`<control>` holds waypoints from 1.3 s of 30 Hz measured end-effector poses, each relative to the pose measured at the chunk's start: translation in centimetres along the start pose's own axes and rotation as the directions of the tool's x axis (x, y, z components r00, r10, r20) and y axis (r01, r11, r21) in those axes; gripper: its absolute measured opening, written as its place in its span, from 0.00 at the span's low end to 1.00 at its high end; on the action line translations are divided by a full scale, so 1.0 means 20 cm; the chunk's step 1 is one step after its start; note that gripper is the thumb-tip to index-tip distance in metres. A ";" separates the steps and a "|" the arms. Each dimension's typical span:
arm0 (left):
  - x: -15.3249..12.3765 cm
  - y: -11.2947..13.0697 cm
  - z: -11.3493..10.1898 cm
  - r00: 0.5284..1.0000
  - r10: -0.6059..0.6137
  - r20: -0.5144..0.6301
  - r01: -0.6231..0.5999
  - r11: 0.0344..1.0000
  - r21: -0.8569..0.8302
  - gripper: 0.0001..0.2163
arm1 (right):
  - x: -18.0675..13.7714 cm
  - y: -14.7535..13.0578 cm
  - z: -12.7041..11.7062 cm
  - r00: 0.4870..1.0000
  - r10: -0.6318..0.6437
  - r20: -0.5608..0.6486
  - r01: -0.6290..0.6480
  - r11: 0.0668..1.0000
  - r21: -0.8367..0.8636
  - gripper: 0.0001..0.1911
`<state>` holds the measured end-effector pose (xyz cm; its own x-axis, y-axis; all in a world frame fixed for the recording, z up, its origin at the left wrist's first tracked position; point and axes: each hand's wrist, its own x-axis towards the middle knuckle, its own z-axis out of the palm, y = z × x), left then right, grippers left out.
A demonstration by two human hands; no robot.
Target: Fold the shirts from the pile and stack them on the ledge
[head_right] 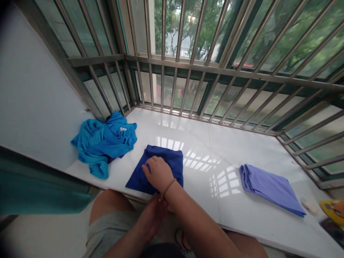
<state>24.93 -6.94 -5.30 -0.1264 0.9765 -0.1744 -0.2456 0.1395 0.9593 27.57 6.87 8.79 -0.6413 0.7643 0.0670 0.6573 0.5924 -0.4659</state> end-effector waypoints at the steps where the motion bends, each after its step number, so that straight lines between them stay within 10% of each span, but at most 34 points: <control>1: -0.02 0.00 -0.03 0.998 -0.065 -0.026 0.062 0.990 -0.124 0.27 | -0.01 0.05 -0.04 0.999 0.014 -0.043 -0.016 0.999 -0.041 0.15; 7: -0.03 0.09 -0.16 0.918 -0.291 -0.270 0.185 0.915 -0.358 0.21 | 0.12 0.23 -0.13 0.998 0.049 -0.037 -0.057 0.967 -0.248 0.15; 11: -0.01 0.24 -0.26 0.929 -0.013 -0.371 0.089 0.978 0.190 0.26 | 0.29 0.21 -0.06 0.992 0.082 0.098 -0.046 0.947 -0.319 0.19; 14: 0.04 0.34 -0.32 0.891 0.374 -0.257 -0.106 0.722 0.683 0.25 | 0.39 0.19 0.00 0.976 0.161 0.144 -0.107 0.939 -0.326 0.20; 17: 0.13 0.39 -0.35 0.917 0.396 -0.052 -0.155 0.472 0.868 0.28 | 0.44 0.23 0.05 0.957 0.204 0.206 -0.135 0.942 -0.308 0.16; 28: 0.14 0.48 -0.66 0.897 0.437 0.069 -0.334 0.568 0.752 0.06 | 0.49 0.36 0.00 0.986 0.028 0.163 -0.005 0.990 -0.139 0.21; 39: 0.16 0.52 -0.74 0.921 0.389 0.008 -0.168 0.379 0.910 0.08 | 0.58 0.38 0.16 0.960 0.267 0.084 -0.238 0.937 -0.256 0.19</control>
<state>7.77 -4.73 0.90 -0.2041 0.9551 0.2148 0.8029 0.0377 0.5950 23.84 19.40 3.23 -0.4735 0.8705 -0.1340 0.8698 0.4382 -0.2266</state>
